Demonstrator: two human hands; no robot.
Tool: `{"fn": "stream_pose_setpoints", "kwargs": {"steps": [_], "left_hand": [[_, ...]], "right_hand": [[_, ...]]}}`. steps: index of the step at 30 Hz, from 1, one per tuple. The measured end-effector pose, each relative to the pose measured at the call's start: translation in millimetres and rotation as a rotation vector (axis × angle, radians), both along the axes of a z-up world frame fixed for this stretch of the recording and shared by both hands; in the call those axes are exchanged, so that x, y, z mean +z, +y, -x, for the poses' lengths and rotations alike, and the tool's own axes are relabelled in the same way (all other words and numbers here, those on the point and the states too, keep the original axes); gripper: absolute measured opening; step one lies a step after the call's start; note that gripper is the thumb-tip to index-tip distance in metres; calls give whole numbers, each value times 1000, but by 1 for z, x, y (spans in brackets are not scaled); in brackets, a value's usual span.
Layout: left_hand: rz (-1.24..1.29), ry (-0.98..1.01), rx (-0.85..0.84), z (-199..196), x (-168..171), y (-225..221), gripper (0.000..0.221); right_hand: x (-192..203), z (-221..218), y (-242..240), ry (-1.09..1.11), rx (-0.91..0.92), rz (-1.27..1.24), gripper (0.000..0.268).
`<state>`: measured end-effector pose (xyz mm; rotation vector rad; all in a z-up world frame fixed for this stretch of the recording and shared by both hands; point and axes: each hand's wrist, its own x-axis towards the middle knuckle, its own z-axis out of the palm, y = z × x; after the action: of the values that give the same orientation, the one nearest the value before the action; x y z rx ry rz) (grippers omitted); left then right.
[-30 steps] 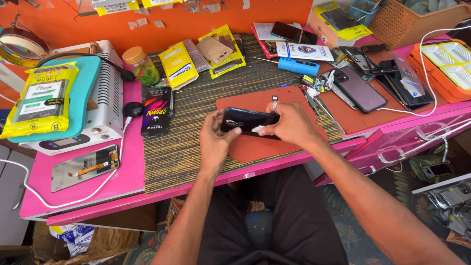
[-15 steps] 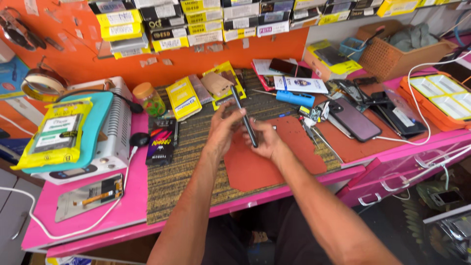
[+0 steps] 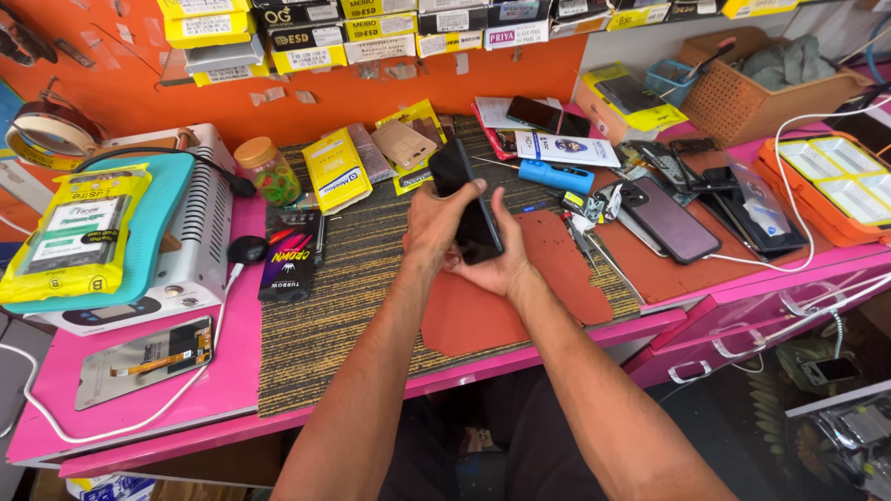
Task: The person disassembles a smartphone, removes the back cover and battery, and then reassembles it by reconnecting internal components and securing the back cover with screws. The person uses a screwdriver and a plastic pry tool to open and close the device.
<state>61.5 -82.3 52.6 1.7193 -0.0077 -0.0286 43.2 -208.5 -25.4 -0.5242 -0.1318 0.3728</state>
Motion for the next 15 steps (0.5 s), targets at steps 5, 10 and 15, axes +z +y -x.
{"fn": "stream_pose_setpoints", "kwargs": {"steps": [5, 10, 15], "left_hand": [[-90, -44, 115, 5, 7, 2, 75], [-18, -147, 154, 1, -4, -4, 75], [241, -219, -11, -26, -32, 8, 55]], "right_hand": [[3, 2, 4, -115, 48, 2, 65], [2, -2, 2, 10, -29, 116, 62], [-9, -12, -5, 35, 18, 63, 60]]}}
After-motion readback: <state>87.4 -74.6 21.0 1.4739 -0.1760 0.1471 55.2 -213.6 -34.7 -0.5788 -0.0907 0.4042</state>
